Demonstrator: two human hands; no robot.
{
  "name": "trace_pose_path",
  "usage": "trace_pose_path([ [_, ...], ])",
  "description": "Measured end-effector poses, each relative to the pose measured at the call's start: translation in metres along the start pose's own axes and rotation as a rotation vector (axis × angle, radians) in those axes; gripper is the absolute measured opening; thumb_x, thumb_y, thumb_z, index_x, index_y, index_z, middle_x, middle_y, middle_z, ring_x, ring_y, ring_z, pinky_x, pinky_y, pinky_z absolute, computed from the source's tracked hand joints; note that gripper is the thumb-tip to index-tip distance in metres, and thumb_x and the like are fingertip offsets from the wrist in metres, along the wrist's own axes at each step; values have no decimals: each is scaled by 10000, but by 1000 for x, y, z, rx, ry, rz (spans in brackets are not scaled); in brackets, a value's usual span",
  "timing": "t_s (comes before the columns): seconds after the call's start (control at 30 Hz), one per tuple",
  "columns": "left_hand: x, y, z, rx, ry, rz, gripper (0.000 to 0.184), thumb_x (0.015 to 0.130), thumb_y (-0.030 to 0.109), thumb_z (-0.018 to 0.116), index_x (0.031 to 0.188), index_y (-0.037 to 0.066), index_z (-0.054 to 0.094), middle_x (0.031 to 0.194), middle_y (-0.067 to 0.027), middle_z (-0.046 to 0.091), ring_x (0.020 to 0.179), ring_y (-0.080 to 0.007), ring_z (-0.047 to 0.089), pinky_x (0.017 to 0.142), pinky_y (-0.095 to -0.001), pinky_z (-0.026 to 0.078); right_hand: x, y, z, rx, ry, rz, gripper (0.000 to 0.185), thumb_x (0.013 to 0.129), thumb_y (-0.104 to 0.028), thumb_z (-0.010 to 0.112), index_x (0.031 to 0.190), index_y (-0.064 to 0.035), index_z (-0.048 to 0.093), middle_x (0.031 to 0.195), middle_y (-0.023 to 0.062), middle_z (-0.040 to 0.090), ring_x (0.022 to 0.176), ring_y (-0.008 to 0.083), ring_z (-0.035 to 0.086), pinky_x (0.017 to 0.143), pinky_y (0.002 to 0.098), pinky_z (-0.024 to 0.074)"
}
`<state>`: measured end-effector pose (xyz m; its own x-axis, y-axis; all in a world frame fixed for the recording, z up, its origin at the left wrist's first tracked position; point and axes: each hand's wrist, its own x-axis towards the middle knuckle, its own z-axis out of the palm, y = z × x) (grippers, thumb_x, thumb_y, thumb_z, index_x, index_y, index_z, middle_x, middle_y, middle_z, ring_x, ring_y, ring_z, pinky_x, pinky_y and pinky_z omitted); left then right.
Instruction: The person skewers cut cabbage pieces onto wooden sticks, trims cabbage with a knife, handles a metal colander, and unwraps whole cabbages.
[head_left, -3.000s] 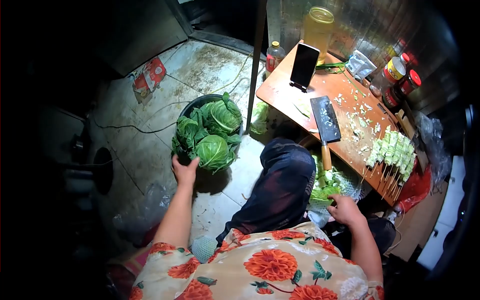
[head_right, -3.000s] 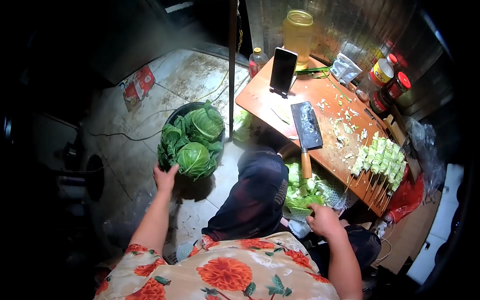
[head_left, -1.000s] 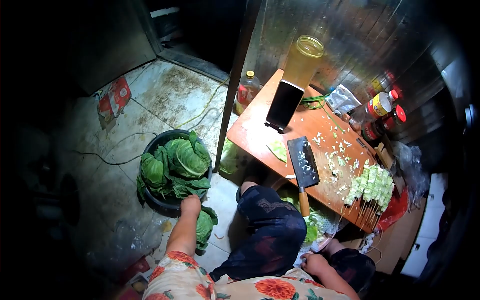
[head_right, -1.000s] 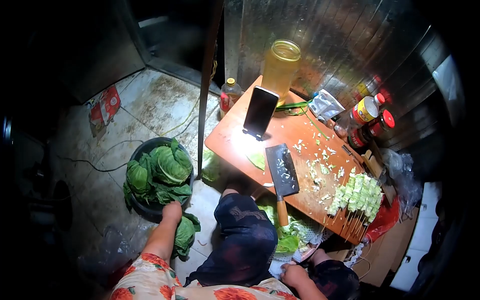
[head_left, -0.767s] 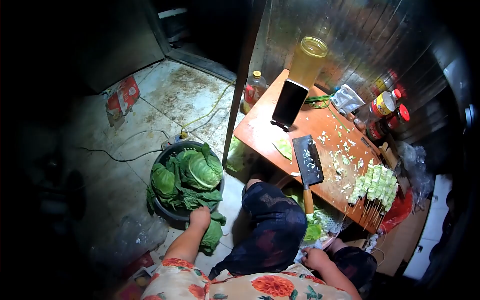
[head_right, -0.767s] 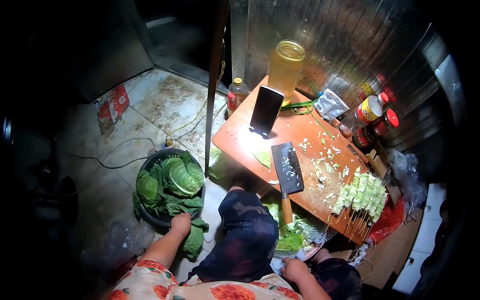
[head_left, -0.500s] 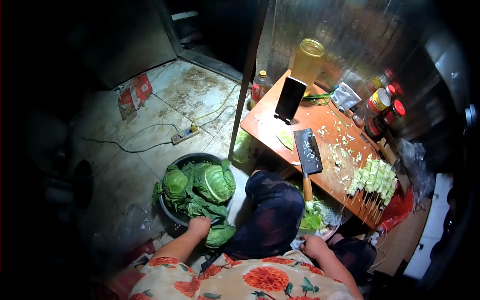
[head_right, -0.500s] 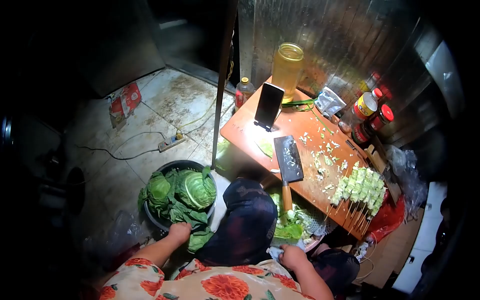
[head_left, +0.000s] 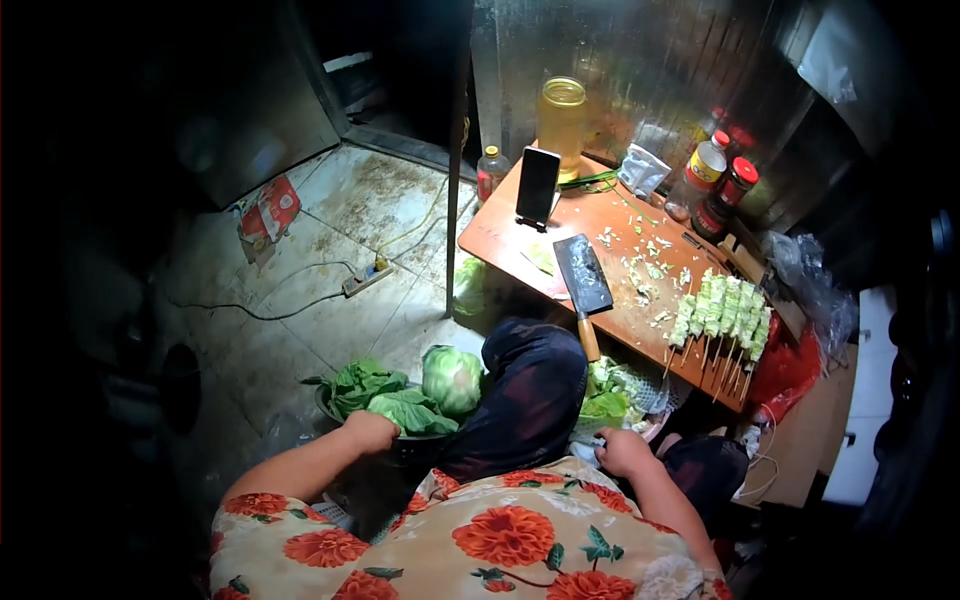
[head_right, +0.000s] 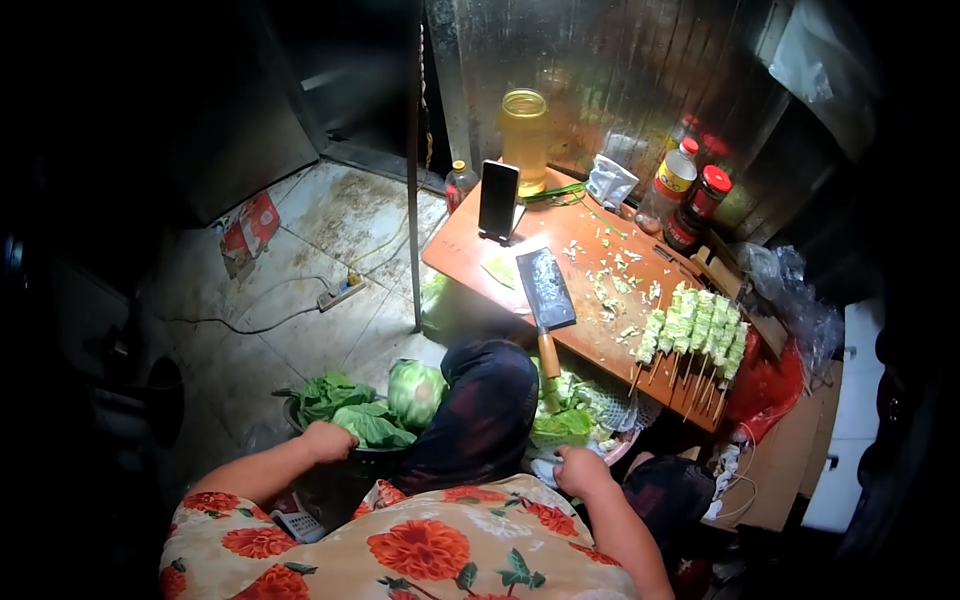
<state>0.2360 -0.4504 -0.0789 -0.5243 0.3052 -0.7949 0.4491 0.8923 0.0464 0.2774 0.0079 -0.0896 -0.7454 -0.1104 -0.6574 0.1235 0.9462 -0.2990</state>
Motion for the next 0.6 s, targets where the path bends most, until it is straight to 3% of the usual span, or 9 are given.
trace_pose_path([
  [0.2,8,-15,-31,-12,-34,-2,250,759,218,536,967,202,675,954,-92,681,909,-300,654,729,-438,523,1,10,8,-22,-28,-15,391,790,-234,579,1144,-72,616,1033,210,648,977,362,616,858,426,489],
  [0.3,18,-29,-54,-43,-31,45,248,705,259,611,933,184,674,906,-109,677,885,-324,647,729,-439,506,4,13,10,-60,-50,-12,396,779,-223,577,1140,-64,617,1034,216,647,974,363,617,860,423,490],
  [0.37,28,-33,-83,-26,-104,48,262,740,219,559,964,189,692,985,-101,683,921,-316,651,745,-442,520,6,12,10,-62,-56,-10,398,775,-221,578,1139,-65,618,1034,214,647,972,363,617,860,423,490],
  [0.6,103,-61,-94,44,107,-125,256,802,211,516,948,139,714,1033,-115,683,926,-298,665,773,-423,528,9,9,13,-45,-58,10,396,774,-232,585,1136,-75,624,1013,209,654,968,355,620,858,422,491],
])
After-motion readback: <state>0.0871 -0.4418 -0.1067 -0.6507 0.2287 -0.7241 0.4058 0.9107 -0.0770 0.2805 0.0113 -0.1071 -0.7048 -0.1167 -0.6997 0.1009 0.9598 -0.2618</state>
